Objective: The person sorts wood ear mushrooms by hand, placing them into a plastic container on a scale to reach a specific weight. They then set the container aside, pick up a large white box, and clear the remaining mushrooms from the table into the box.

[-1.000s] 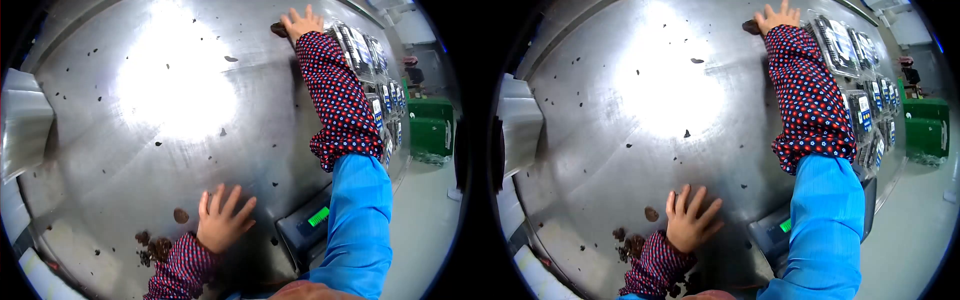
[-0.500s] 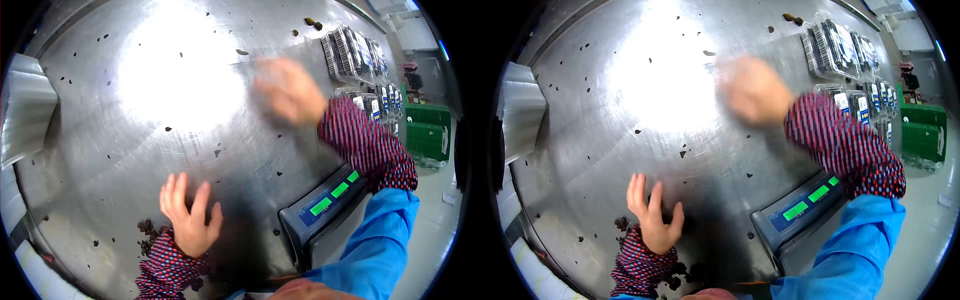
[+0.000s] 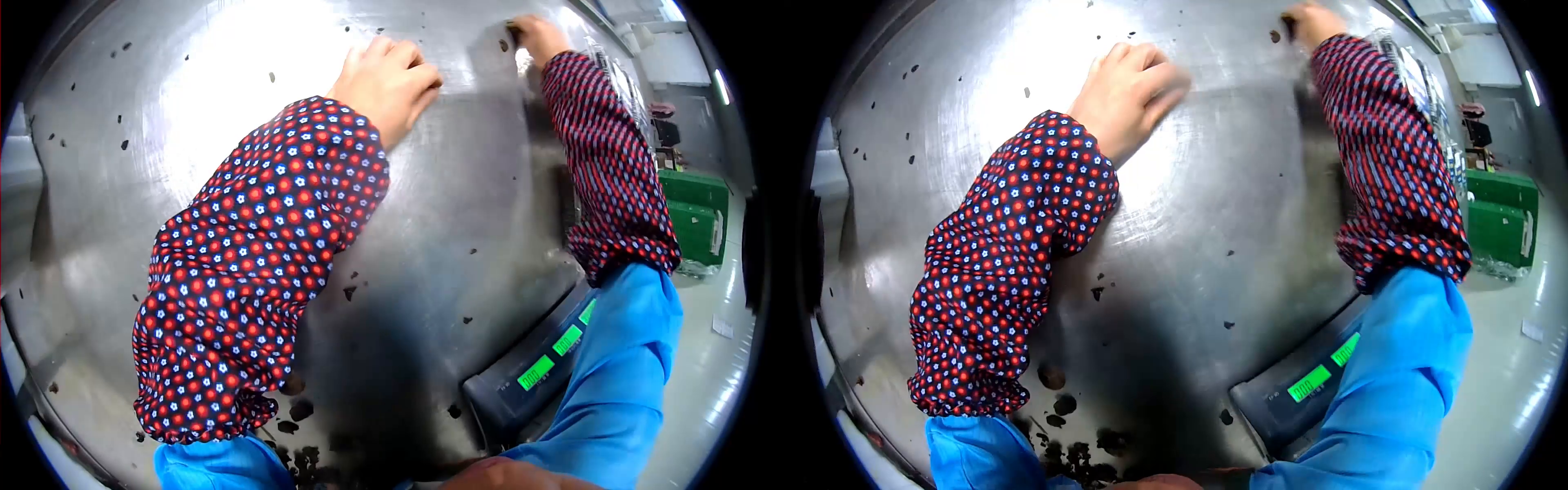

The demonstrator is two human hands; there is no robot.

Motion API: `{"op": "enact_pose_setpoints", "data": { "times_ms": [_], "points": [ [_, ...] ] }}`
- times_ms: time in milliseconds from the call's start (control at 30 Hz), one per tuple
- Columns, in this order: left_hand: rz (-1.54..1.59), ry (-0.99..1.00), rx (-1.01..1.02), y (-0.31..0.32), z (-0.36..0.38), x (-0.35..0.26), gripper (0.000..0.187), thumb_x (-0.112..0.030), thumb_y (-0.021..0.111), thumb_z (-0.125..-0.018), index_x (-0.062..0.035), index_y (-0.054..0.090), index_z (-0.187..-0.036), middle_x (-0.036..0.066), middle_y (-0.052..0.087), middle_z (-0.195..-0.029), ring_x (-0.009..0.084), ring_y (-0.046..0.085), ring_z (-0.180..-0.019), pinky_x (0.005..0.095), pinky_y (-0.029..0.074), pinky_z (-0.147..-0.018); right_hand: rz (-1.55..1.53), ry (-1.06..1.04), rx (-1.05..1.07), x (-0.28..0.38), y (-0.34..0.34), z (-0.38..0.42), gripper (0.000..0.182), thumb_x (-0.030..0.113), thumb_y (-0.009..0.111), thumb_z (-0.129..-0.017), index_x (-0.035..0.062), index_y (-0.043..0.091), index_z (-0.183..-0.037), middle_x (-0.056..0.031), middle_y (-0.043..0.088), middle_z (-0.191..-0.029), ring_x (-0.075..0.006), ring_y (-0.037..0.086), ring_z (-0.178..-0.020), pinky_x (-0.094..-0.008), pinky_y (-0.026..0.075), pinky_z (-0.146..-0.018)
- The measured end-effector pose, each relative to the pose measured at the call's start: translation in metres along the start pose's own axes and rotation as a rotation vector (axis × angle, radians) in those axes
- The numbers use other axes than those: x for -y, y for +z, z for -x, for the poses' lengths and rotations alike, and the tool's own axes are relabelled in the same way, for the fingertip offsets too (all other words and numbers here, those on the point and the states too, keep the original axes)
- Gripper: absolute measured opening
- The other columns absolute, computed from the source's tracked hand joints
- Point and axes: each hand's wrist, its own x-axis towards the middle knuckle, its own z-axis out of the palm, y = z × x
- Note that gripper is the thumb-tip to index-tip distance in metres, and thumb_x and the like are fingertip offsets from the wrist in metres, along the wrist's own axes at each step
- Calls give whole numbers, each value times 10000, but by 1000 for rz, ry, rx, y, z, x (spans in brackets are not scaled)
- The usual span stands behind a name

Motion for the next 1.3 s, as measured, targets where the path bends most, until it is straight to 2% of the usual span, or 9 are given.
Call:
{"op": "enact_pose_setpoints", "data": {
  "times_ms": [167, 400, 433, 500, 633, 833, 1000, 1067, 1300],
  "points": [
    [237, 48, 95, -36, 98, -50, 108, -114, 576, -825, -35, 597, -896, 145, 554, -745, 316, 549, -660, 379, 462, -638, -410, -381, 51, 230, -63, 95, 175, 97, 545, -771, 33, 598, -925, -136, 614, -895, -316, 594, -798, -379, 498, -705],
    [3, -369, 373, -195, 303, -201, 274, -30, 645, -678, -60, 623, -949, 106, 566, -933, 297, 543, -905, 394, 424, -778, -867, -921, 120, 365, -160, 196, 420, 110, 522, -785, 106, 499, -1205, -153, 458, -1275, -289, 487, -1116, -383, 425, -922],
    [-75, -416, 277, -208, 320, -215, 282, -43, 656, -681, -66, 619, -960, 104, 570, -950, 296, 543, -941, 394, 414, -806, -651, -688, 416, 358, -169, 179, 430, 84, 514, -769, 85, 511, -1199, -168, 465, -1259, -285, 461, -1148, -389, 401, -949],
    [-260, -610, 43, -232, 363, -239, 263, -61, 630, -742, -38, 599, -1002, 121, 566, -1030, 321, 528, -997, 423, 385, -866, 71, -678, -187, 307, -78, 146, 371, 192, 534, -782, 55, 545, -1127, -198, 559, -976, -323, 537, -974, -411, 465, -802],
    [-730, -1285, -383, -198, 482, -249, 603, -247, 574, -846, 1, 331, -1338, 281, 323, -1336, 410, 340, -1228, 485, 244, -1027, -6, 153, -263, 341, -26, 158, 596, 493, 475, -838, 60, 460, -1247, -243, 452, -1218, -376, 393, -1166, -567, 284, -957],
    [-241, -850, -211, -150, 443, -249, 462, -289, 429, -895, -34, 435, -1280, 167, 414, -1339, 376, 325, -1270, 482, 191, -1055, -859, -272, 19, 600, -147, 305, 436, 301, 526, -834, -25, 528, -1124, -207, 504, -1190, -357, 392, -1198, -508, 257, -1014],
    [-147, -704, -500, -231, 461, -206, 329, -146, 510, -837, 12, 531, -1125, 221, 518, -1151, 373, 470, -1092, 444, 353, -941, -1186, -1, 43, 581, -177, 258, 332, 228, 557, -835, 4, 575, -1079, -201, 585, -1081, -288, 526, -1054, -423, 441, -827],
    [-229, -604, -472, -235, 447, -146, 451, -242, 557, -825, 14, 484, -1190, 235, 454, -1241, 371, 408, -1170, 455, 296, -986, -406, -532, -432, 566, -146, 201, 317, 224, 523, -849, -2, 535, -1071, -184, 543, -1096, -327, 478, -1049, -409, 380, -907],
    [39, -452, 102, -206, 457, -193, 523, -331, 544, -829, -42, 450, -1256, 200, 451, -1280, 382, 369, -1216, 485, 233, -1030, -796, -390, 128, 620, -141, 307, 548, 340, 568, -820, -5, 455, -1230, -169, 441, -1297, -347, 422, -1161, -427, 309, -993]
  ]
}}
